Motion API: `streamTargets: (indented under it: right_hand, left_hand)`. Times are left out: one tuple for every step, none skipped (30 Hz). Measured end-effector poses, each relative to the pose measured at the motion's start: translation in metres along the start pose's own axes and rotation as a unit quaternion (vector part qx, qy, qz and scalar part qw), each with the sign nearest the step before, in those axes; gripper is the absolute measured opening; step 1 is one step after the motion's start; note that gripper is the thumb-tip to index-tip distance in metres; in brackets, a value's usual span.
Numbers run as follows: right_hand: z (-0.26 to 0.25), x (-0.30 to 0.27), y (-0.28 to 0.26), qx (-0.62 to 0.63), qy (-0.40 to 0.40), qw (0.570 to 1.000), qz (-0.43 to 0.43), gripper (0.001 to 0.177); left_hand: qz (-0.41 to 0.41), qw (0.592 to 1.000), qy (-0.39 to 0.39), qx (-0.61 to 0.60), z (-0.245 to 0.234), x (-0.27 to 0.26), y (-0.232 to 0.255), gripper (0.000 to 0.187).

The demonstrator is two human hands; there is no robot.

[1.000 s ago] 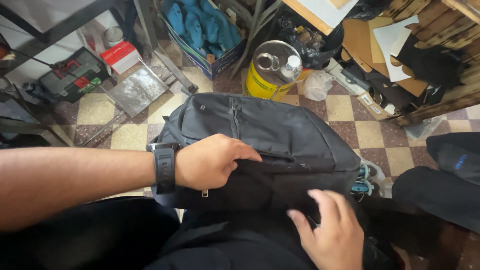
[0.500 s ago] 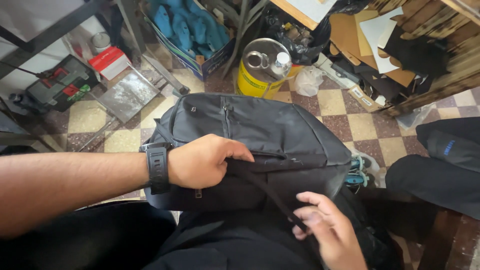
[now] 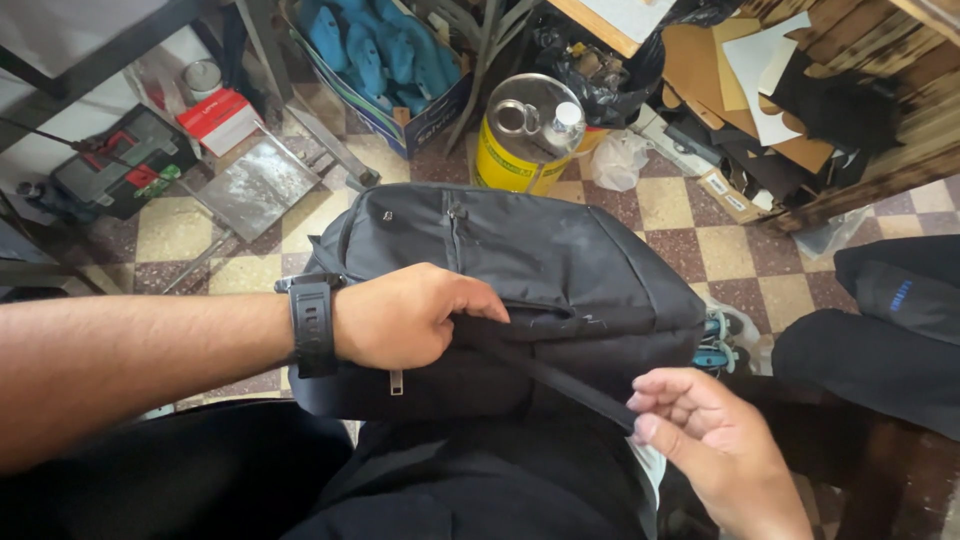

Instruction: The person uses pliers to remove a broken zipper pull from a black backpack. They then thread a new zipper pull onto the zipper track and attach it to the bag's zipper slider, completing the repair.

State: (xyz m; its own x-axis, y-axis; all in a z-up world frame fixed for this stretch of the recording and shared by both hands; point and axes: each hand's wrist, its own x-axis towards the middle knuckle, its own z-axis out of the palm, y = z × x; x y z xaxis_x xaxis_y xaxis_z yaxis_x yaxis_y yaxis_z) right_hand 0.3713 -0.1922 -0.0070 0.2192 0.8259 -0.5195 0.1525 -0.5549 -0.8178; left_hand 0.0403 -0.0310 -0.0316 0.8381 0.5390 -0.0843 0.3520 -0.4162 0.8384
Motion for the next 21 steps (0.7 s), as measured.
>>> streamTargets:
  right_hand:
    - [0.002, -0.002, -0.006, -0.049, 0.023, 0.998, -0.015, 0.039]
    - [0.006, -0.003, -0.013, -0.097, 0.046, 0.994, -0.03, 0.034]
    - [0.014, -0.003, -0.02, -0.097, 0.045, 0.994, -0.03, 0.034]
    - [0.022, -0.003, -0.026, -0.151, 0.075, 0.98, -0.104, 0.031]
    - [0.03, -0.004, -0.032, -0.203, 0.105, 0.957, -0.177, 0.027]
    - [0.036, 0.003, -0.032, -0.203, 0.106, 0.957, -0.176, 0.027]
    - [0.042, 0.011, -0.032, -0.242, 0.108, 0.933, -0.243, 0.025]
    - [0.049, 0.019, -0.034, -0.28, 0.108, 0.902, -0.311, 0.024]
    - [0.051, 0.025, -0.032, -0.28, 0.107, 0.902, -0.312, 0.024]
    - [0.053, 0.033, -0.03, -0.273, 0.092, 0.883, -0.37, 0.027]
    - [0.056, 0.04, -0.027, -0.264, 0.077, 0.861, -0.428, 0.031]
    - [0.057, 0.043, -0.028, -0.263, 0.073, 0.861, -0.428, 0.031]
    - [0.058, 0.046, -0.028, -0.259, 0.065, 0.854, -0.447, 0.035]
    - [0.058, 0.048, -0.027, -0.255, 0.059, 0.847, -0.463, 0.04]
    - [0.06, 0.049, -0.027, -0.255, 0.057, 0.848, -0.461, 0.04]
    - [0.062, 0.05, -0.027, -0.252, 0.057, 0.843, -0.471, 0.04]
    - [0.063, 0.051, -0.027, -0.249, 0.057, 0.839, -0.481, 0.04]
    - [0.062, 0.051, -0.029, -0.249, 0.057, 0.839, -0.48, 0.04]
    - [0.061, 0.052, -0.031, -0.256, 0.05, 0.834, -0.487, 0.038]
    - [0.061, 0.052, -0.032, -0.263, 0.044, 0.829, -0.492, 0.036]
    - [0.056, 0.052, -0.035, -0.262, 0.044, 0.83, -0.49, 0.036]
  left_hand:
    - [0.015, 1.0, -0.006, -0.003, 0.0, 0.001, -0.001, 0.067]
    - [0.03, 0.999, -0.011, -0.005, 0.0, 0.001, -0.002, 0.068]
    - [0.029, 1.0, -0.01, -0.005, -0.003, 0.001, 0.002, 0.068]
    - [0.015, 1.0, -0.023, -0.014, -0.006, 0.002, 0.006, 0.067]
    - [0.001, 0.999, -0.036, -0.024, -0.008, 0.003, 0.011, 0.067]
    - [0.001, 0.999, -0.038, -0.024, -0.011, 0.005, 0.022, 0.067]
    - [-0.064, 0.996, -0.057, -0.022, -0.014, 0.008, 0.032, 0.058]
    - [-0.13, 0.989, -0.074, -0.018, -0.018, 0.009, 0.043, 0.052]
    - [-0.13, 0.989, -0.073, -0.017, -0.015, 0.013, 0.046, 0.052]
    - [-0.142, 0.988, -0.061, 0.013, -0.011, 0.015, 0.048, 0.057]
    - [-0.154, 0.986, -0.049, 0.044, -0.007, 0.018, 0.051, 0.066]
    - [-0.157, 0.985, -0.048, 0.043, -0.001, 0.02, 0.051, 0.066]
    - [-0.172, 0.981, -0.028, 0.085, 0.004, 0.022, 0.051, 0.069]
    - [-0.184, 0.975, -0.009, 0.126, 0.011, 0.026, 0.051, 0.072]
    - [-0.186, 0.975, -0.01, 0.125, 0.018, 0.028, 0.043, 0.072]
    - [-0.158, 0.975, 0.029, 0.155, 0.024, 0.031, 0.036, 0.063]
    - [-0.129, 0.972, 0.069, 0.185, 0.031, 0.034, 0.029, 0.054]
    - [-0.129, 0.972, 0.068, 0.185, 0.034, 0.035, 0.028, 0.054]
    - [-0.101, 0.972, 0.095, 0.19, 0.038, 0.037, 0.027, 0.036]
    - [-0.072, 0.971, 0.119, 0.194, 0.042, 0.038, 0.026, 0.022]
    - [-0.072, 0.971, 0.117, 0.194, 0.044, 0.038, 0.024, 0.022]
